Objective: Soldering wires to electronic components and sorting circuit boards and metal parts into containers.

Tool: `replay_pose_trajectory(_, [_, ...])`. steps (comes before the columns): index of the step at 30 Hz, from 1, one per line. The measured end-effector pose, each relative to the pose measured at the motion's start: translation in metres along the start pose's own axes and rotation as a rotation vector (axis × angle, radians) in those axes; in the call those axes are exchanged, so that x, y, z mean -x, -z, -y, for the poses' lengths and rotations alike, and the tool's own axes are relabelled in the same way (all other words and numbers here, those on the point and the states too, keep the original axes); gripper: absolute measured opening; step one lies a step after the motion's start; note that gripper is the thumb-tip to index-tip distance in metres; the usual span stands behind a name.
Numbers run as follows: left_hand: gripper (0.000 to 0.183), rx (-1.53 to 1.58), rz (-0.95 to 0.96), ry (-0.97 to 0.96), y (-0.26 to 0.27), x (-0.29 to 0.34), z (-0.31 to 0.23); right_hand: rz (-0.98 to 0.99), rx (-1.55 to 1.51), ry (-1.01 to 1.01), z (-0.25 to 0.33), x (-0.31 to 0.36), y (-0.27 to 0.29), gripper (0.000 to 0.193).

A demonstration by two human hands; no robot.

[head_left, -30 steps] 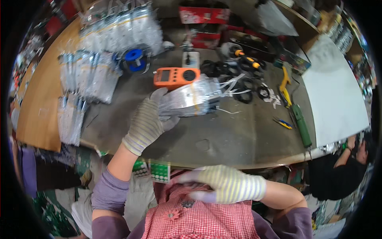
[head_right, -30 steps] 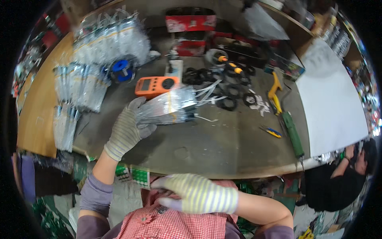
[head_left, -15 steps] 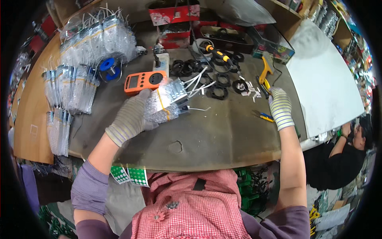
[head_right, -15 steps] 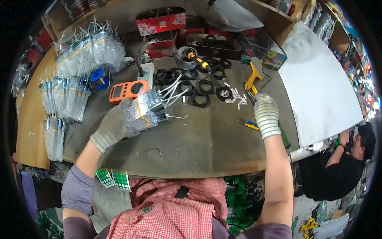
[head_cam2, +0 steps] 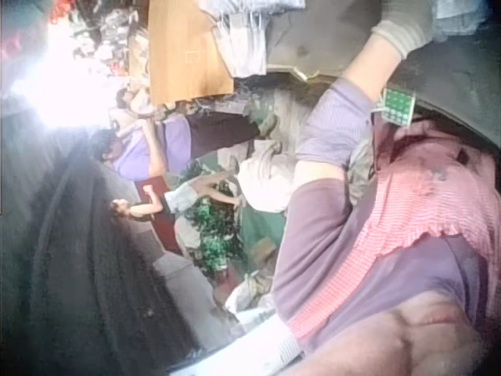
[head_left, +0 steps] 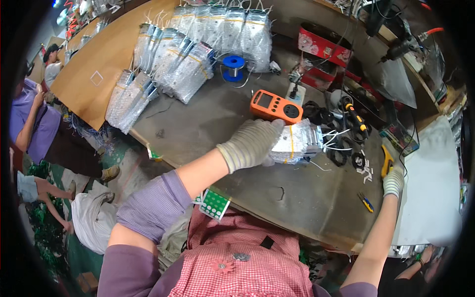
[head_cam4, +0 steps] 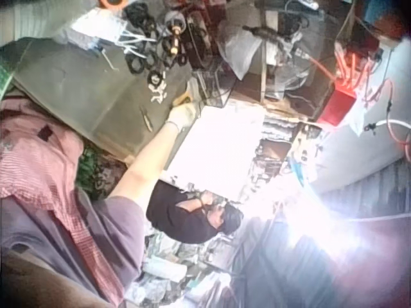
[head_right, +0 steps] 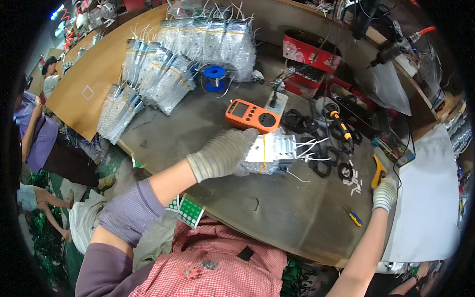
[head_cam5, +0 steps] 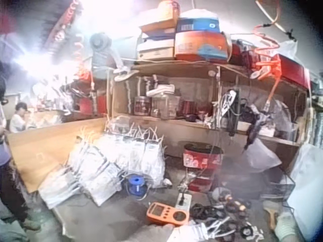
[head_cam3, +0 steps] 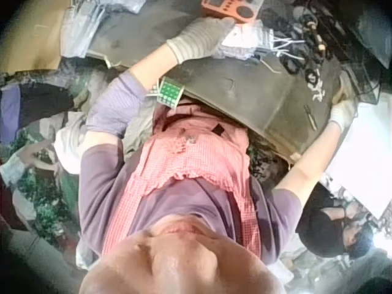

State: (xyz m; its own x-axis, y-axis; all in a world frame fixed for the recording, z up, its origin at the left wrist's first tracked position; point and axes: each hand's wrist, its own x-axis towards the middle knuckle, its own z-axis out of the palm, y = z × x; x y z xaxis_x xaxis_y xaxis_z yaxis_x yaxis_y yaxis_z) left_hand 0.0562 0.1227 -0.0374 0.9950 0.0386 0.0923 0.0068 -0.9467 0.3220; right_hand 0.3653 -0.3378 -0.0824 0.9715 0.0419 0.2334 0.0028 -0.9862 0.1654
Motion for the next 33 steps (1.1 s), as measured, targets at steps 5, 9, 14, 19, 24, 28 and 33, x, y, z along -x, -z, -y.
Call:
replay_pose_trajectory(5, [0.060,0.046,-0.115,-0.084,0.000,0.019,0.004,-0.169,-0.430,0.402,0.027,-0.014,-0.004,0.035])
replay_pose_trajectory(9, [0.056,0.177,-0.184,0.068,0.000,0.058,0.015,0.176,-0.143,0.526,-0.008,-0.025,-0.003,0.028])
replay_pose_trajectory(14, [0.064,0.060,-0.366,0.227,0.028,0.130,0.047,-0.359,0.039,0.984,-0.038,-0.017,-0.013,0.019])
replay_pose_trajectory(19, [0.049,0.198,-0.429,0.699,0.049,0.152,0.112,-0.285,-0.564,0.658,-0.030,0.012,0.026,0.043])
replay_pose_trajectory(24, [0.083,0.181,-0.630,0.581,0.055,0.183,0.163,-0.308,-1.441,0.407,0.044,0.120,0.128,0.024])
replay_pose_trajectory(28, [0.085,0.013,-0.594,0.644,0.052,0.181,0.172,0.071,-1.698,0.411,0.143,0.209,0.174,0.017])
replay_pose_trajectory(33, [0.071,-0.541,-0.649,0.683,0.050,0.171,0.139,0.311,-1.237,0.518,0.143,0.209,0.170,0.018])
